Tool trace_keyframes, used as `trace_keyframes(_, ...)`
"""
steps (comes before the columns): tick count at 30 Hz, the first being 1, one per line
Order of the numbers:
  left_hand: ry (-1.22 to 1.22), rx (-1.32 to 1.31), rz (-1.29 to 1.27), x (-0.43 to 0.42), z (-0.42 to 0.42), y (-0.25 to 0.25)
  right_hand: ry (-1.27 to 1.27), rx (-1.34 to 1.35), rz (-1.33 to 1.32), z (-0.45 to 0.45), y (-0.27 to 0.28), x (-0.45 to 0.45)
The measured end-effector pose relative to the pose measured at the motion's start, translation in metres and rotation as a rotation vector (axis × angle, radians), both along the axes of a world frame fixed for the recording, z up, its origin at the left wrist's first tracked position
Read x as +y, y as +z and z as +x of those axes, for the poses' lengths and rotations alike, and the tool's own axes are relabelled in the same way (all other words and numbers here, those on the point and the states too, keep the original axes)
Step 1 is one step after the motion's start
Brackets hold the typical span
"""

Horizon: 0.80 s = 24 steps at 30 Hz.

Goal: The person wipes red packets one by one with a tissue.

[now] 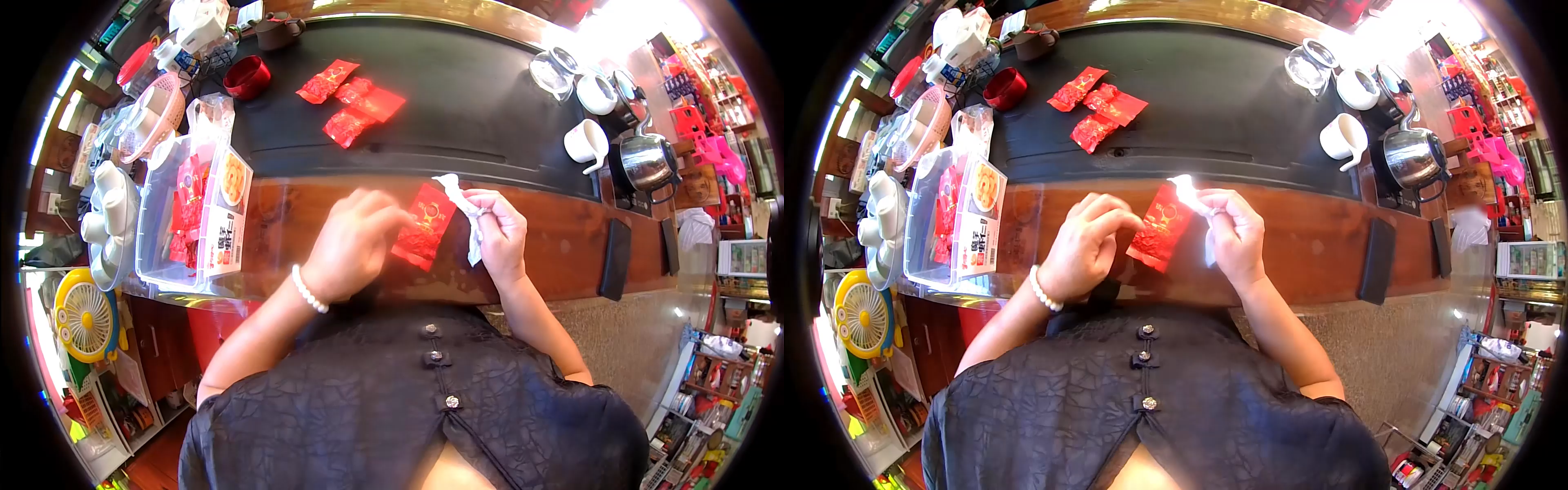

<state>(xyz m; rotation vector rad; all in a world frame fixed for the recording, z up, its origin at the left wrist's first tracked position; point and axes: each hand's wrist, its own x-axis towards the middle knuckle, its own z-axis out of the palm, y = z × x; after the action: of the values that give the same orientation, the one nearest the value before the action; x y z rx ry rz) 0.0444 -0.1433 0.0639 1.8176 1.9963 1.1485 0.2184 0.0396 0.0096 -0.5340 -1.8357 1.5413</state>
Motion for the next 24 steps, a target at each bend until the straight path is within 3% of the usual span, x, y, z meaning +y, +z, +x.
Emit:
trace_keyframes(4,-0.289,0.313,0.001,0.029,-0.001,-0.006,-0.005,0.068,-0.095,0.000,-0.001,0.000)
trace_keyframes(8,-0.307,0.327,-0.052,0.036,-0.004,-0.018,-0.028,0.118,-0.436,0.008,0.003,0.005)
trace_keyframes(11,-0.133,0.302,-0.226,0.019,-0.013,-0.003,-0.034,0.145,-0.575,0.014,0.004,0.011)
trace_keyframes(12,-0.085,0.291,-0.172,0.012,-0.016,-0.007,-0.073,0.136,-0.595,0.011,0.006,0.011)
trace_keyframes(15,-0.002,0.176,-0.282,-0.003,-0.012,-0.010,0.030,0.082,-0.426,0.005,0.017,0.000)
trace_keyframes(16,0.023,0.172,-0.213,-0.006,-0.009,-0.017,0.007,0.041,0.050,-0.005,0.018,-0.009)
trace_keyframes(19,0.112,0.257,-0.222,-0.008,-0.004,-0.032,0.314,-0.007,0.779,-0.019,0.035,-0.034)
trace_keyframes(20,0.122,0.203,-0.119,-0.009,-0.002,-0.031,0.299,-0.068,0.845,-0.017,0.033,-0.043)
trace_keyframes(24,0.129,0.156,-0.186,-0.009,-0.001,-0.026,0.345,-0.201,0.904,0.006,0.031,-0.039)
